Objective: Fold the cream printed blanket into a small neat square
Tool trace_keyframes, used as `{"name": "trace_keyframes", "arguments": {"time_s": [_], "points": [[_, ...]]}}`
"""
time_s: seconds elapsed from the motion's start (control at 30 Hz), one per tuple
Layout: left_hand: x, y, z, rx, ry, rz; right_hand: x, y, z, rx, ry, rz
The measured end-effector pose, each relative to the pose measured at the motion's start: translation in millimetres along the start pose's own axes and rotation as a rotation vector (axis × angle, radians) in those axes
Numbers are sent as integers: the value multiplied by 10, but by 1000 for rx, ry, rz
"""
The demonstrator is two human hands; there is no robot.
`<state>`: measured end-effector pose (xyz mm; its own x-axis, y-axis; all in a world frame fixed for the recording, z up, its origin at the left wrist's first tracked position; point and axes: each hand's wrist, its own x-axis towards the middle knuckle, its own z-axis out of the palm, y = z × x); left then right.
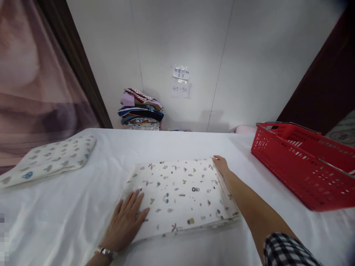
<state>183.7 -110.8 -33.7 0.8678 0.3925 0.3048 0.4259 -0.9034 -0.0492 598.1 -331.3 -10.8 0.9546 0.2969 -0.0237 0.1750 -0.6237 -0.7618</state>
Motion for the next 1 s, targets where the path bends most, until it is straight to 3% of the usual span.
{"name": "trace_keyframes", "arguments": {"time_s": [0.2,0.3,0.4,0.5,0.7,0.83,1.0], "points": [[-4,2,-22,-4,-17,18,-151,-201,-9,-235,-11,-146],[-4,10,-24,11,-20,3,-334,-341,120,-359,-78,-366],[-2,23,-30,28,-30,-4,-461,-384,296,-565,-236,-593],[1,37,-39,28,-47,-20,-461,-337,410,-687,-334,-557],[1,69,-64,-17,-47,-48,-461,-354,422,-737,-367,-485],[1,94,-83,-40,-60,-62,-702,-517,522,-712,-296,-621],[-6,103,-86,-53,-58,-68,-908,-690,767,-677,-389,-717]]}}
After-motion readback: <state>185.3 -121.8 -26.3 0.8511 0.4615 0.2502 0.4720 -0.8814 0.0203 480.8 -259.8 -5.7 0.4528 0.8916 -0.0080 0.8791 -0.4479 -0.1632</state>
